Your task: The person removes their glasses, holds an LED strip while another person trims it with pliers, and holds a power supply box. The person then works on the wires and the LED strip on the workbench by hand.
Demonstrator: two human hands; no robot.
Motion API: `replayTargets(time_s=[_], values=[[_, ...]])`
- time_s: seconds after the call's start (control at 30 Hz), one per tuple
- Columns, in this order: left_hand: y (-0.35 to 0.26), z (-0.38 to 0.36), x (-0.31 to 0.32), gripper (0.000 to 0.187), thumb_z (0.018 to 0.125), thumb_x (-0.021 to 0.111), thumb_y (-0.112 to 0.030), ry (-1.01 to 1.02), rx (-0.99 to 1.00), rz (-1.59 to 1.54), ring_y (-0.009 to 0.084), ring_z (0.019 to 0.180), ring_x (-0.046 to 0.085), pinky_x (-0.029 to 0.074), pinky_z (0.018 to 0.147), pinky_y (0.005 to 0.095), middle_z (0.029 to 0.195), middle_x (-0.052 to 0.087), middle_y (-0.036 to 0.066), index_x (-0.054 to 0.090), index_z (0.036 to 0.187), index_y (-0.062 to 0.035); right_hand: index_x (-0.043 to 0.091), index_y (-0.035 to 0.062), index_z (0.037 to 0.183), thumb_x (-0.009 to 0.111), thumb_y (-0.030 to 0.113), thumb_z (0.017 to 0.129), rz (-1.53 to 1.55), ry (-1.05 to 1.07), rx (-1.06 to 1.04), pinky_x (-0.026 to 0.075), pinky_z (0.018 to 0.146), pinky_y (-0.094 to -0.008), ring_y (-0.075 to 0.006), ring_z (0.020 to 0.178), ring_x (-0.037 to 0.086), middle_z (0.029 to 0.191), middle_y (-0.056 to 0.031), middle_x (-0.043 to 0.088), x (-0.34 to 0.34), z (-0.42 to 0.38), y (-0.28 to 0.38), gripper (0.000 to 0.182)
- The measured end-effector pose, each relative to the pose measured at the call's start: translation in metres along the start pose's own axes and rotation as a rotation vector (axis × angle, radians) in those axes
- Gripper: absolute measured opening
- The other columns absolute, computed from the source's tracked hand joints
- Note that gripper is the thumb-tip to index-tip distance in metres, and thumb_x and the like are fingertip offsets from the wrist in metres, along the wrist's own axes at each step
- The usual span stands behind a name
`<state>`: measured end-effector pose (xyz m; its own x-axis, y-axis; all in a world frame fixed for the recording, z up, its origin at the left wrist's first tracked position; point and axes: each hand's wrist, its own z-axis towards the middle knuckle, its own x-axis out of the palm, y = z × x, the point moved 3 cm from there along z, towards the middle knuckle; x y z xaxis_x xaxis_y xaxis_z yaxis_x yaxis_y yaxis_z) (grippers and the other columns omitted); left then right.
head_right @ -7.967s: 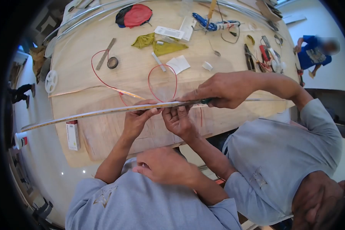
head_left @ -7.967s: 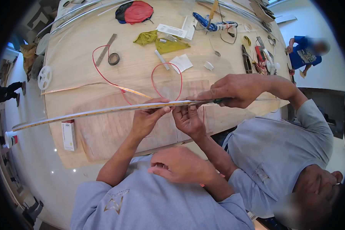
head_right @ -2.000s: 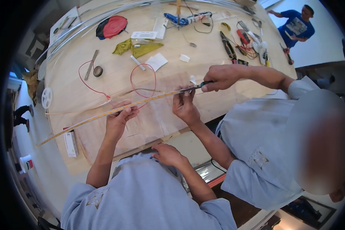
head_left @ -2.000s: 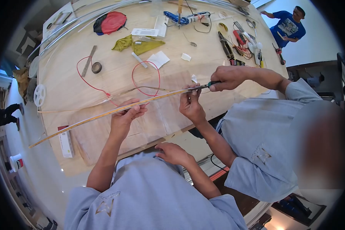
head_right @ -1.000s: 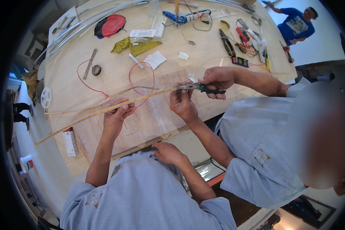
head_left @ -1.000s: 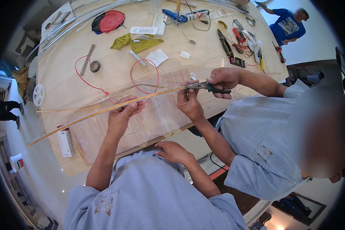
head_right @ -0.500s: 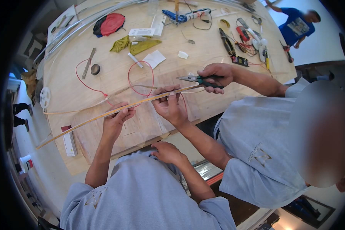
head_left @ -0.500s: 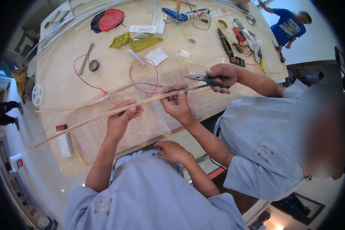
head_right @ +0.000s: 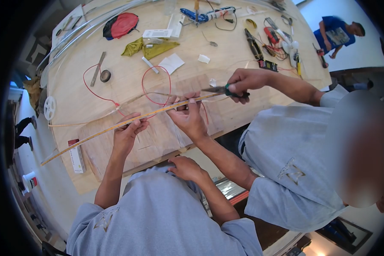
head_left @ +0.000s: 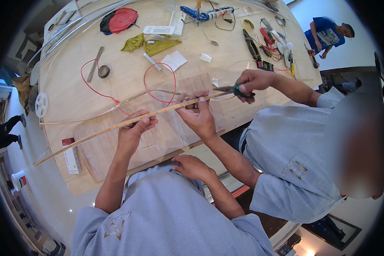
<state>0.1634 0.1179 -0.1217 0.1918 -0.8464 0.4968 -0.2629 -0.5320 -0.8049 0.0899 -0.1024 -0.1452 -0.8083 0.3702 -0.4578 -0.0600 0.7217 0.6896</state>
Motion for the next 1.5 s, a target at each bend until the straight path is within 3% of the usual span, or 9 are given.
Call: replayTargets(time_s=[0.37,0.47,1.5], values=[[-0.002,0.000,0.001,0.030,0.089,0.063,-0.009,-0.014,0.016,0.009,0.0258,0.092,0.067,0.056,0.081,0.0340,0.103,0.066,0.019,0.057,0.115,0.0046,0.059,-0.0004,0.109,0.065,0.025,0.084,-0.012,-0.025,-0.027,0.048,0.080,-0.0412,-0.0338,0.092,0.062,0.098,-0.0190,0.064,0.000,0.000,0.001,0.035],[-0.002,-0.001,0.002,0.029,0.089,0.062,-0.009,-0.015,0.027,0.009,0.0260,0.092,0.067,0.056,0.081,0.0340,0.103,0.066,0.019,0.058,0.115,0.0045,0.059,0.0017,0.112,0.063,0.029,0.085,-0.004,0.037,0.041,0.046,0.088,-0.0428,-0.0356,0.103,0.058,0.107,-0.0201,0.063,0.001,0.001,0.000,0.039],[-0.008,0.002,-0.015,0.025,0.090,0.060,-0.007,-0.016,0.074,-0.011,0.0257,0.092,0.067,0.056,0.081,0.0331,0.102,0.066,0.018,0.058,0.113,0.0029,0.059,0.0019,0.114,0.064,0.030,0.084,0.003,0.040,0.041,0.046,0.089,-0.0421,-0.0354,0.105,0.058,0.110,-0.0205,0.062,-0.002,0.001,0.003,0.041]])
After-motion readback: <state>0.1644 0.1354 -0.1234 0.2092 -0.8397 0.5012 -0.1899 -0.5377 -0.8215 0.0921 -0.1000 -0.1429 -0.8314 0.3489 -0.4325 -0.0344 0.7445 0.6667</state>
